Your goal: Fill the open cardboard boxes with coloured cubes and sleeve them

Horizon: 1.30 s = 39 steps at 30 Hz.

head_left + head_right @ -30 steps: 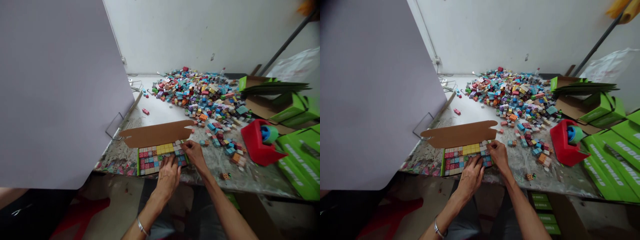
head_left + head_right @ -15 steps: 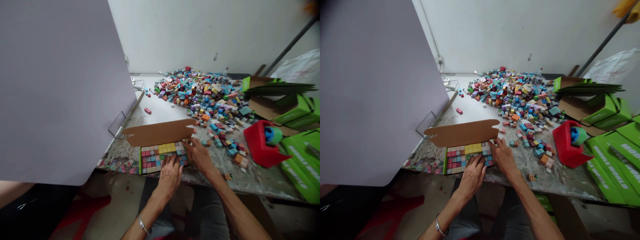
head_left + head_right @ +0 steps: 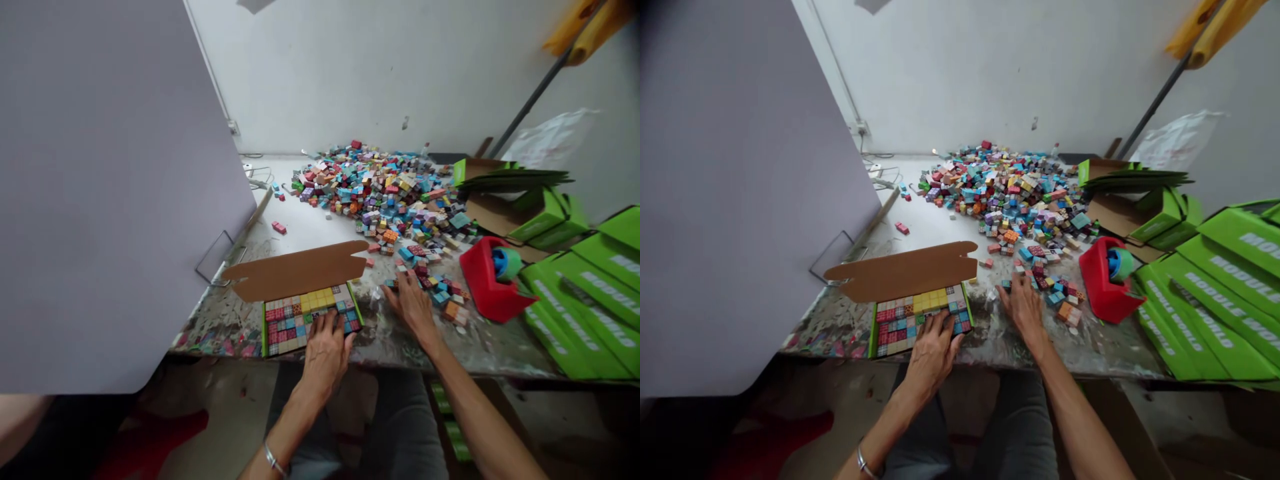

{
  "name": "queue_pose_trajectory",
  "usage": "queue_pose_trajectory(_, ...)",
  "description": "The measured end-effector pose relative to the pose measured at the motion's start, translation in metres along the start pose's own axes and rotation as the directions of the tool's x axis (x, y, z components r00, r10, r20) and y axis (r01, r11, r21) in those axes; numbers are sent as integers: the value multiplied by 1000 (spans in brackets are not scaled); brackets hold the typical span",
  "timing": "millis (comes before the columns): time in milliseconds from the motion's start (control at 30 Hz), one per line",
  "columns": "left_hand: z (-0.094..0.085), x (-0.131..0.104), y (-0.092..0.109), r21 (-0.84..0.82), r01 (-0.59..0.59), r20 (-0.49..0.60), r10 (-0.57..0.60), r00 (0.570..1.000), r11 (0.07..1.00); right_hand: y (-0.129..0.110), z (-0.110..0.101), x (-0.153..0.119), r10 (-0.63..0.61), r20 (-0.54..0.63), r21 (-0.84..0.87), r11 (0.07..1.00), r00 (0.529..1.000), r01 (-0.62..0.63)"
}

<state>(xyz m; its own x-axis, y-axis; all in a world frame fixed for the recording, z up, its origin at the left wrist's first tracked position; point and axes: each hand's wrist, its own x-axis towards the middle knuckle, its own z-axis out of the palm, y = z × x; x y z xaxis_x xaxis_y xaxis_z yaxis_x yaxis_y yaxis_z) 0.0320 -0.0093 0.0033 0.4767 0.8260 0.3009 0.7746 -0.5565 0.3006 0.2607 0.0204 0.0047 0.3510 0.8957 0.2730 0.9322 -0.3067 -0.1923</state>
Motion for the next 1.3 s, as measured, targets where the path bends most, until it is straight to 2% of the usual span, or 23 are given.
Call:
queue_pose_trajectory(67, -2, -3, -2, -37, -1, -11, 1, 1000, 999, 0, -2, 3, -23, 20, 58, 998, 1000, 22)
queue_pose_trajectory(133, -5, -8, -4, -88, 1, -17, -3, 1000, 996, -10, -11, -5, -75, -7, 218, 973, 997, 74)
queue_pose_trajectory(200, -8, -12, -7, -125, 16, -26, -19, 999, 992, -28, -23, -24, -166, -26, 382, 910, 986, 163)
queue_pose_trajectory(267, -10, -16, -10, -141, 27, -35, -33, 999, 990, -49, -31, -47, -259, -16, 450, 861, 966, 238)
queue_pose_trajectory(333, -10, -18, -12, -146, 27, -33, -32, 999, 989, -69, -32, -65, -277, -25, 409, 874, 960, 263)
queue_pose_trajectory(433, -8, -18, -14, -152, 1, -25, -5, 1000, 988, -88, -19, -75, -239, -85, 328, 910, 967, 253)
queue_pose_trajectory(567, -5, -14, -16, -182, -27, -36, 21, 999, 983, -93, -2, -76, -246, -171, 317, 903, 954, 289)
queue_pose_trajectory(700, -5, -5, -17, -203, 17, -22, -22, 1000, 979, -89, -7, -79, -317, -149, 315, 883, 937, 348)
queue_pose_trajectory(767, -6, 1, -16, -188, 46, -5, -47, 999, 981, -72, -16, -77, -334, -170, 351, 859, 927, 373)
queue_pose_trajectory(800, -6, 5, -16, -177, 60, 8, -60, 998, 982, -57, -20, -75, -304, -198, 361, 861, 932, 358)
queue_pose_trajectory(867, -6, 13, -14, -152, 97, 38, -93, 995, 984, -14, -25, -67, -163, -268, 324, 913, 950, 248)
queue_pose_trajectory(933, -5, 20, -12, -120, 141, 69, -133, 989, 983, 40, -25, -59, -6, -273, 175, 983, 962, 56)
queue_pose_trajectory(1000, -3, 25, -10, -87, 174, 79, -168, 983, 981, 89, -20, -52, 44, -213, 62, 998, 976, -32)
queue_pose_trajectory(1067, -2, 26, -7, -76, 189, 77, -184, 980, 979, 123, -11, -49, 38, -163, 51, 998, 986, -30)
queue_pose_trajectory(1167, -3, 26, -5, -128, 221, 86, -211, 974, 967, 140, 0, -46, -50, -109, 95, 994, 993, 60)
queue_pose_trajectory(1233, -5, 25, -6, -198, 245, 108, -228, 968, 949, 137, 2, -46, -75, -103, 129, 988, 992, 88)
queue_pose_trajectory(1300, -10, 23, -9, -285, 235, 124, -208, 970, 929, 127, -4, -46, -51, -99, 182, 981, 994, 68)
